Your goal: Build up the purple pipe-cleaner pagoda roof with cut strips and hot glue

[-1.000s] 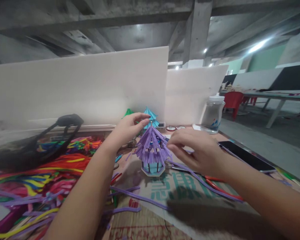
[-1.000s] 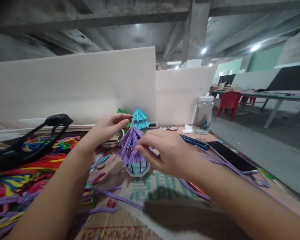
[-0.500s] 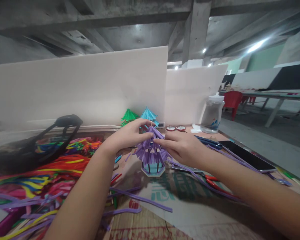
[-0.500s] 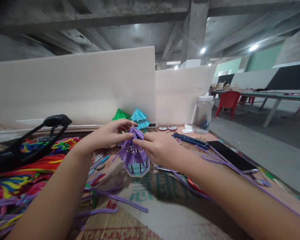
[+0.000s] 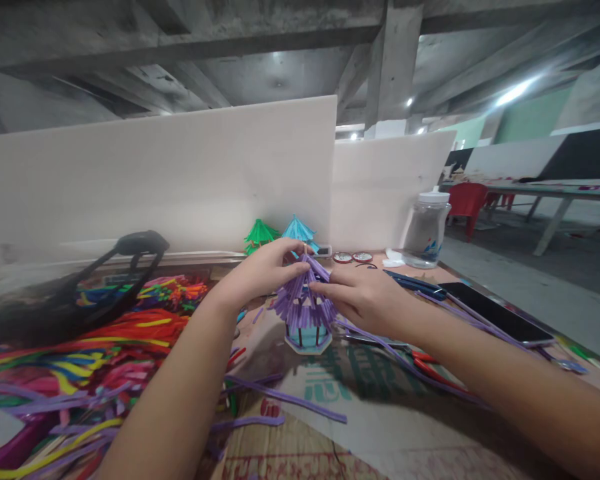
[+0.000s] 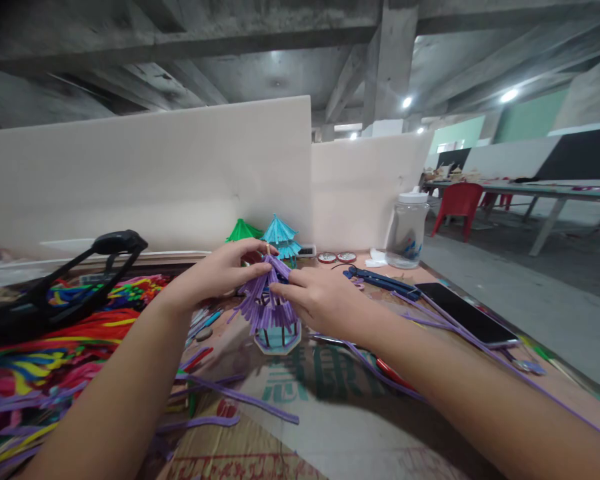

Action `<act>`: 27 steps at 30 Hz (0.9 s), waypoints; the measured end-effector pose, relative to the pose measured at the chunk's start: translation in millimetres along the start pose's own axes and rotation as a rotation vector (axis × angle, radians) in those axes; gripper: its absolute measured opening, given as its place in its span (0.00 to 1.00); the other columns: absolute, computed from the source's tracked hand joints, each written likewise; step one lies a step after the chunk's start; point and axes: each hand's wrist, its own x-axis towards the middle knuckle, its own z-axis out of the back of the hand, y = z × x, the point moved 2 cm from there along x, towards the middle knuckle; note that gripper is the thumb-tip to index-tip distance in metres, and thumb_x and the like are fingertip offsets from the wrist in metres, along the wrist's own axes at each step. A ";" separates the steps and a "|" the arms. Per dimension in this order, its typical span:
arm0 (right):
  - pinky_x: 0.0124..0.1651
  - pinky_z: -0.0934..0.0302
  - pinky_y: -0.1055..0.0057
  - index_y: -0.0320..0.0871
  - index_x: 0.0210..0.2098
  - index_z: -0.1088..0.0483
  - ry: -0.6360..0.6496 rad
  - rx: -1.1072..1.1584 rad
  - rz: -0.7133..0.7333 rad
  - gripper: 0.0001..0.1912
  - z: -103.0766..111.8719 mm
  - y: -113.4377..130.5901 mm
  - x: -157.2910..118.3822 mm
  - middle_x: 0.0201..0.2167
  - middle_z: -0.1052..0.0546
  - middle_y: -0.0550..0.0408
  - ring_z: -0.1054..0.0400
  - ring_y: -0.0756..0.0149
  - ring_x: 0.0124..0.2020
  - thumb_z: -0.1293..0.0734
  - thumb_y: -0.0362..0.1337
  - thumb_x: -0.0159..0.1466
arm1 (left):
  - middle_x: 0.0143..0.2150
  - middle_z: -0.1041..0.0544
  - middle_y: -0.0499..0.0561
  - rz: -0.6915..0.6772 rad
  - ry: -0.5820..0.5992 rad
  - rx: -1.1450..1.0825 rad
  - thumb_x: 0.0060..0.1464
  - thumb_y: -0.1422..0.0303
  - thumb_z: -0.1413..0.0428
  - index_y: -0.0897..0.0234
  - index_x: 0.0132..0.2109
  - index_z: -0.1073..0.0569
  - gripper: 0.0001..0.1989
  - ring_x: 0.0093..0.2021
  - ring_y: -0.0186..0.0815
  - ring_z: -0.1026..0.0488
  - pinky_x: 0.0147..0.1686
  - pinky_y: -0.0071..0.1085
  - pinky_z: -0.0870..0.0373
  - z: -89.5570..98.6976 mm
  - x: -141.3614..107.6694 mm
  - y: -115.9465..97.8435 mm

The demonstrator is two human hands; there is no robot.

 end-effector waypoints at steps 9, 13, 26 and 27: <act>0.39 0.35 0.63 0.37 0.52 0.28 0.019 0.028 -0.003 0.17 -1.8 0.5 -1.2 0.38 0.23 0.44 0.30 0.61 0.39 0.43 0.32 0.70 | 0.45 0.21 0.55 0.034 -0.149 -0.065 0.64 0.54 0.54 0.64 0.48 0.26 0.20 0.45 0.39 0.25 0.45 0.33 0.31 10.8 2.9 7.2; 0.35 0.38 0.66 0.38 0.54 0.29 0.022 -0.018 -0.032 0.17 3.7 -2.9 -2.1 0.36 0.23 0.47 0.31 0.62 0.36 0.44 0.32 0.71 | 0.30 0.26 0.50 0.082 -0.289 -0.007 0.64 0.55 0.55 0.65 0.33 0.29 0.20 0.33 0.35 0.29 0.34 0.30 0.35 21.1 1.0 5.7; 0.38 0.36 0.66 0.41 0.52 0.27 -0.025 -0.057 -0.154 0.16 29.6 -19.6 -0.2 0.39 0.21 0.48 0.27 0.62 0.39 0.42 0.33 0.70 | 0.36 0.20 0.52 0.152 -0.311 -0.141 0.53 0.58 0.40 0.65 0.39 0.22 0.14 0.35 0.35 0.25 0.35 0.29 0.32 25.3 -5.9 -1.0; 0.38 0.36 0.66 0.41 0.52 0.27 -0.018 -0.060 -0.158 0.16 29.2 -20.1 -0.4 0.39 0.21 0.48 0.27 0.62 0.39 0.42 0.33 0.70 | 0.35 0.20 0.51 0.148 -0.332 -0.151 0.53 0.58 0.40 0.65 0.38 0.23 0.14 0.34 0.34 0.25 0.34 0.28 0.32 25.5 -5.7 -0.9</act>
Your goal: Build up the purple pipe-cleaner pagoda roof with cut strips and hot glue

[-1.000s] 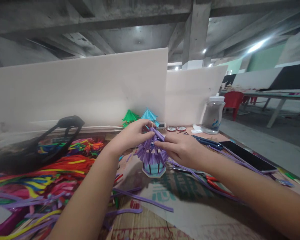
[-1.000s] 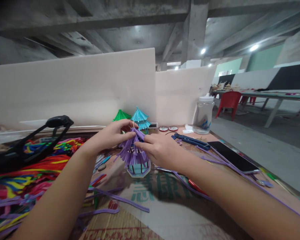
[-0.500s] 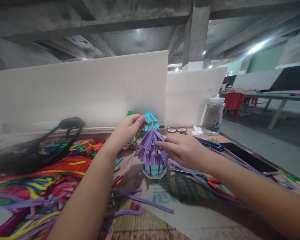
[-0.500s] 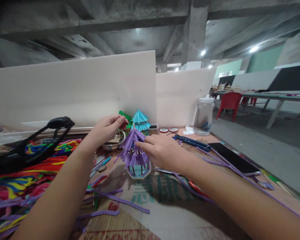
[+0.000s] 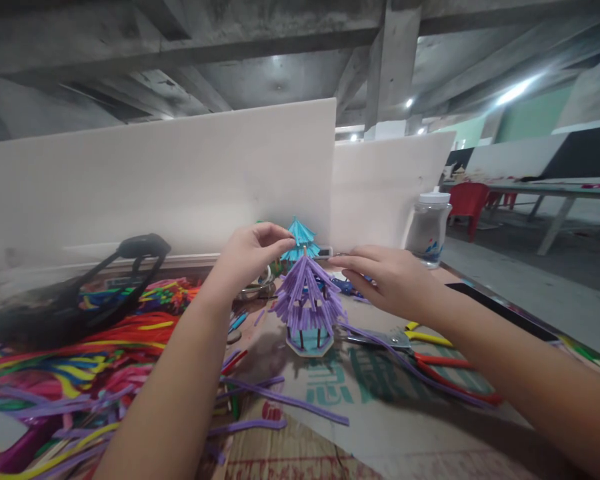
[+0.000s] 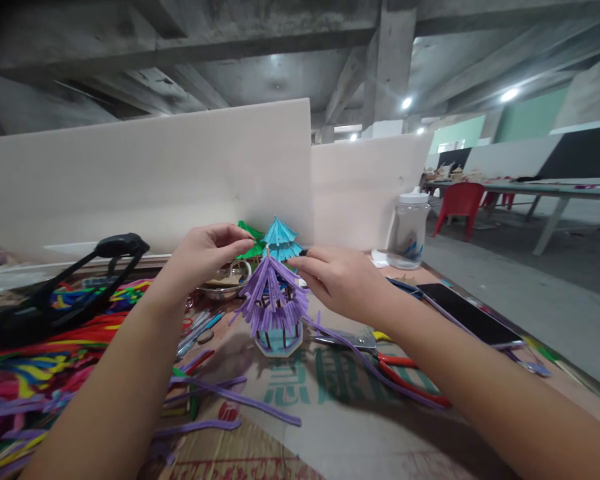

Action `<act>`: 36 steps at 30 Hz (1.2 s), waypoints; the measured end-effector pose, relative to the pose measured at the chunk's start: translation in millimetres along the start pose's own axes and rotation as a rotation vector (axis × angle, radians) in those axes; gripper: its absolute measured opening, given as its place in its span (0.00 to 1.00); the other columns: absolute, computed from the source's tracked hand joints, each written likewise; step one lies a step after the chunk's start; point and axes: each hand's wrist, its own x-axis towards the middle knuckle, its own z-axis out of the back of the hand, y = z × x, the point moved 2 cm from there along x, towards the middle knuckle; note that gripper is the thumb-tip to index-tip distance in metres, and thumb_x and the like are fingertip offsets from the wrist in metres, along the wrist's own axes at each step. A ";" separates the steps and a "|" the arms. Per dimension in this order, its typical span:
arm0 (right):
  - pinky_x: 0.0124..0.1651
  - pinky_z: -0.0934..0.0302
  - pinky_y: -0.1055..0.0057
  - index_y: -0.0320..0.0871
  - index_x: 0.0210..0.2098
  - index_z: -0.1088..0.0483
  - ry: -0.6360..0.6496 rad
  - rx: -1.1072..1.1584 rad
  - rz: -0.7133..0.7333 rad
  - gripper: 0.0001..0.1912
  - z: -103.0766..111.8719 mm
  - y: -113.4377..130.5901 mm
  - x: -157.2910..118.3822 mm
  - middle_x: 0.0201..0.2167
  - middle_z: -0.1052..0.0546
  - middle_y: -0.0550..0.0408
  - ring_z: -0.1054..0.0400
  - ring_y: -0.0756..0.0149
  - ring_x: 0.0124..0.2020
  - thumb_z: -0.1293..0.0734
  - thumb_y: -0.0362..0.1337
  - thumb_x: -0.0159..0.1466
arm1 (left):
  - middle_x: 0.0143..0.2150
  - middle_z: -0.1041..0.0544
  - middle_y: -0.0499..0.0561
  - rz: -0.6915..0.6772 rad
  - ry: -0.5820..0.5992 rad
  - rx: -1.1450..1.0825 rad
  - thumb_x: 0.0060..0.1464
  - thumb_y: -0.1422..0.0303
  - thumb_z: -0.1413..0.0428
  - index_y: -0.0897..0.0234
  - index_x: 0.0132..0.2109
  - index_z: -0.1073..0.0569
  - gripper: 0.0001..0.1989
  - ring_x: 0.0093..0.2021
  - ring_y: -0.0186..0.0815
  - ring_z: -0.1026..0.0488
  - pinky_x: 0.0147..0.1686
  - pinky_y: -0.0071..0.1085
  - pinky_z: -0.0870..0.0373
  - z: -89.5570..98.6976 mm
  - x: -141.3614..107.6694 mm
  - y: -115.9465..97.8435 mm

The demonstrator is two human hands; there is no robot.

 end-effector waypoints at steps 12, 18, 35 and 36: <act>0.32 0.42 0.69 0.40 0.50 0.26 0.030 -0.006 -0.037 0.16 2.6 -3.7 0.3 0.36 0.22 0.50 0.29 0.64 0.35 0.43 0.34 0.71 | 0.18 0.45 0.40 0.022 -0.112 -0.514 0.60 0.57 0.48 0.61 0.29 0.38 0.15 0.16 0.26 0.48 0.17 0.25 0.53 10.8 3.2 -2.8; 0.35 0.41 0.70 0.43 0.49 0.26 0.077 0.065 -0.079 0.15 -0.8 -15.7 -4.6 0.37 0.21 0.52 0.29 0.67 0.35 0.41 0.35 0.70 | 0.22 0.37 0.45 -0.020 -0.207 -0.196 0.59 0.57 0.47 0.63 0.25 0.34 0.18 0.22 0.28 0.40 0.24 0.27 0.42 15.7 4.5 10.8; 0.34 0.46 0.68 0.42 0.33 0.27 0.371 -0.017 -0.426 0.16 -78.8 -74.8 -100.2 0.31 0.22 0.48 0.31 0.60 0.32 0.42 0.41 0.70 | 0.22 0.35 0.45 0.082 -0.175 0.098 0.55 0.70 0.52 0.61 0.27 0.34 0.08 0.24 0.32 0.38 0.24 0.28 0.44 3.9 -7.2 8.7; 0.34 0.45 0.67 0.42 0.33 0.27 0.371 -0.020 -0.435 0.16 -82.2 -74.9 -104.3 0.32 0.22 0.48 0.31 0.60 0.33 0.43 0.40 0.70 | 0.23 0.35 0.45 0.084 -0.182 0.057 0.52 0.73 0.53 0.61 0.28 0.34 0.06 0.24 0.32 0.38 0.25 0.28 0.44 2.7 -6.6 10.4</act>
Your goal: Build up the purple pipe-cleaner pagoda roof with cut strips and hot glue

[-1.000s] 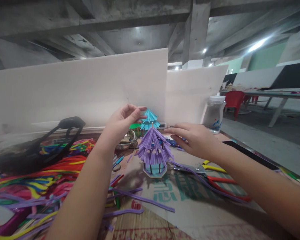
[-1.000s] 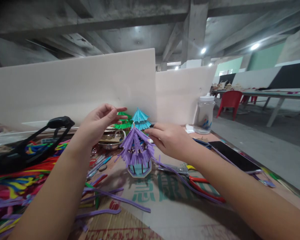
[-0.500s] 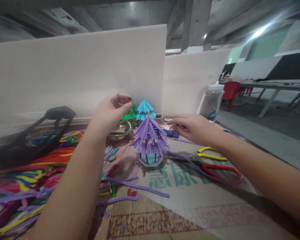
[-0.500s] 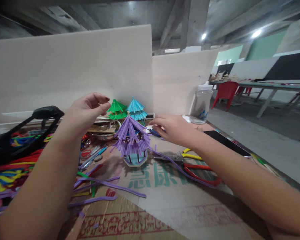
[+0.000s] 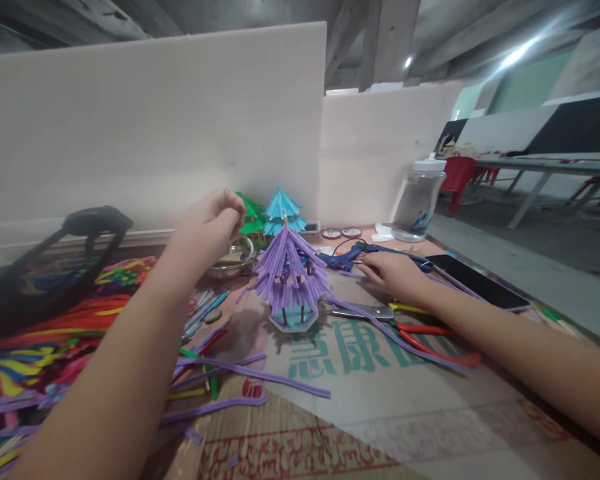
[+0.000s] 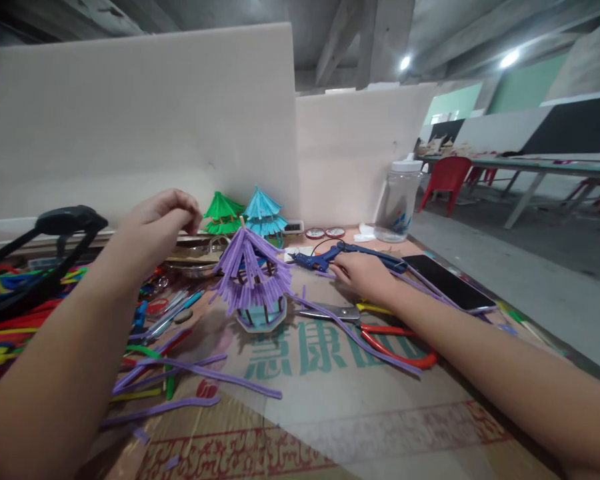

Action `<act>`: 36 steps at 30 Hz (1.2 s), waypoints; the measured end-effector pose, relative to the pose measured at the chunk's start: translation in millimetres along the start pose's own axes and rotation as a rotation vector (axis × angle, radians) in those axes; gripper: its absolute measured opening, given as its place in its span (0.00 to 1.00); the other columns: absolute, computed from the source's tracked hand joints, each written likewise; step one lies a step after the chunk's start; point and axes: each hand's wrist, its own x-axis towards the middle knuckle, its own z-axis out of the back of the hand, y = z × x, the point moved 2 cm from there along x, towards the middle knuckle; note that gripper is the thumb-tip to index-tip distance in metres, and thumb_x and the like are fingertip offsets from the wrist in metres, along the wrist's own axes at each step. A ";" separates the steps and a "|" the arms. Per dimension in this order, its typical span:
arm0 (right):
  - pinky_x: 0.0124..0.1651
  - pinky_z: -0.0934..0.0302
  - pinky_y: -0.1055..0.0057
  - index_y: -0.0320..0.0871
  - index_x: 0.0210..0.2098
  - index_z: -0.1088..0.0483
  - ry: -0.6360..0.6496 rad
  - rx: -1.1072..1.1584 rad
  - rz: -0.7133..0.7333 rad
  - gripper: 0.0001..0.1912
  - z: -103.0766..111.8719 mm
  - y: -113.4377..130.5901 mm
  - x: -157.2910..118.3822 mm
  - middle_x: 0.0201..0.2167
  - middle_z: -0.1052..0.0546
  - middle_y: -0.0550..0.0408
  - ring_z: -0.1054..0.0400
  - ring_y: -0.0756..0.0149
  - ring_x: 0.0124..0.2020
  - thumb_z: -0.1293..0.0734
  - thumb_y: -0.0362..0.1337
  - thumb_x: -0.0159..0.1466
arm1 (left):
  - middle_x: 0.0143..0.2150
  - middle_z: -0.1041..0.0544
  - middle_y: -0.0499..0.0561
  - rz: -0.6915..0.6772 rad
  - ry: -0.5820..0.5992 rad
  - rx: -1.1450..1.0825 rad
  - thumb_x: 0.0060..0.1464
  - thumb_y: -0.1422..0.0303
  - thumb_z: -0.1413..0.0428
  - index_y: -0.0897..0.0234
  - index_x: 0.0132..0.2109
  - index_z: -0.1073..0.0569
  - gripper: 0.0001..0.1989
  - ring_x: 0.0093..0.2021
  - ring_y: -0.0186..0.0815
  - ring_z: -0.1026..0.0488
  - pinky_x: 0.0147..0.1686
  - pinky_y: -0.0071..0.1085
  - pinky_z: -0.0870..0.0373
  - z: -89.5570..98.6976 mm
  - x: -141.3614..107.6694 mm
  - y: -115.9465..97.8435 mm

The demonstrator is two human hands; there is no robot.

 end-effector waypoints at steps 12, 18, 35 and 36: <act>0.51 0.38 0.62 0.37 0.46 0.26 -0.054 0.033 -0.163 0.15 -16.6 -27.1 2.2 0.44 0.22 0.42 0.29 0.56 0.47 0.41 0.30 0.66 | 0.45 0.21 0.53 -0.054 0.095 -0.031 0.54 0.67 0.46 0.62 0.45 0.25 0.12 0.45 0.40 0.25 0.48 0.35 0.31 -12.4 -1.4 2.4; 0.61 0.42 0.60 0.36 0.54 0.27 0.019 0.085 -0.088 0.19 -29.3 -31.3 5.7 0.55 0.25 0.42 0.33 0.55 0.58 0.42 0.31 0.67 | 0.48 0.20 0.56 -0.091 0.220 0.007 0.60 0.60 0.48 0.65 0.48 0.23 0.17 0.49 0.42 0.25 0.52 0.37 0.31 -23.6 -7.7 -6.1; 0.38 0.40 0.66 0.38 0.34 0.28 0.047 0.024 -0.257 0.07 -26.8 -31.8 4.1 0.34 0.23 0.44 0.31 0.58 0.35 0.37 0.32 0.60 | 0.52 0.23 0.56 -0.158 0.350 0.066 0.54 0.60 0.40 0.64 0.53 0.26 0.21 0.51 0.44 0.27 0.54 0.39 0.33 -36.5 -13.7 -6.5; 0.39 0.40 0.66 0.38 0.36 0.28 0.047 0.027 -0.262 0.08 -27.0 -32.4 4.0 0.34 0.23 0.44 0.31 0.58 0.36 0.37 0.32 0.59 | 0.52 0.22 0.56 -0.163 0.348 0.062 0.55 0.60 0.41 0.64 0.53 0.26 0.20 0.51 0.44 0.27 0.54 0.39 0.33 -37.2 -13.6 -6.0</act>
